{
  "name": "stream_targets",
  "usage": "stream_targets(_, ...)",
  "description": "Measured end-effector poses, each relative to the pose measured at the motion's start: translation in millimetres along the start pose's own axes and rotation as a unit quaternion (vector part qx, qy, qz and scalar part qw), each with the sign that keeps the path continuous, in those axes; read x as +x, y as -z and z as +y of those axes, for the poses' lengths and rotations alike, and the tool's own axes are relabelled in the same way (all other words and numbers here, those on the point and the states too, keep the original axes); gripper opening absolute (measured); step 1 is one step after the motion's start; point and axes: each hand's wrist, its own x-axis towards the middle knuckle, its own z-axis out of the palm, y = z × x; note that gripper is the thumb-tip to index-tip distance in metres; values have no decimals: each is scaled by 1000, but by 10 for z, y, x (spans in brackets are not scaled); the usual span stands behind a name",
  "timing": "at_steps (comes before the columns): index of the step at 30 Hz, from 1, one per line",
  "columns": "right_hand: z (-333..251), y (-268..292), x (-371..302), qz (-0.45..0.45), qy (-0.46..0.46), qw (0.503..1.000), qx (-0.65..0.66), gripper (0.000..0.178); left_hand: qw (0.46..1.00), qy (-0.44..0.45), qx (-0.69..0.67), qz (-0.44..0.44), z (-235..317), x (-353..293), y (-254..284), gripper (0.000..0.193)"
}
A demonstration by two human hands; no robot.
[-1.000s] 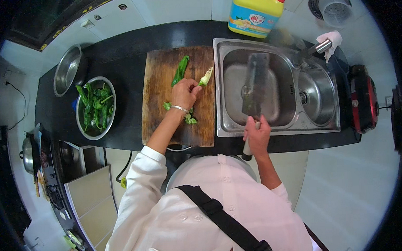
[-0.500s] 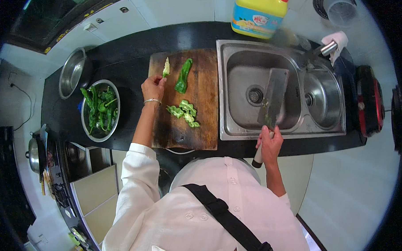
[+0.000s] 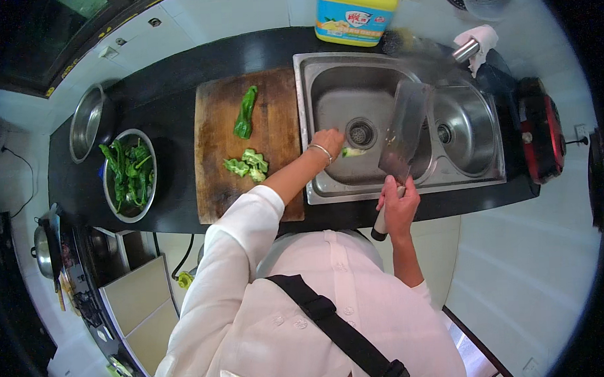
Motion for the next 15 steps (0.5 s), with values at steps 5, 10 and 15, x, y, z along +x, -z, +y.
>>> stream_targets(5,120,309,15,23,-32,999,11,14,992,18,28,-118,284,382,-489,16)
stream_targets(10,200,498,73,15,-38,999,9,15,983,58,24,-174,216,602,-1041,21)
stream_targets(15,261,479,161,-8,-34,999,16,12,976,56,24,-207,109,435,-927,23)
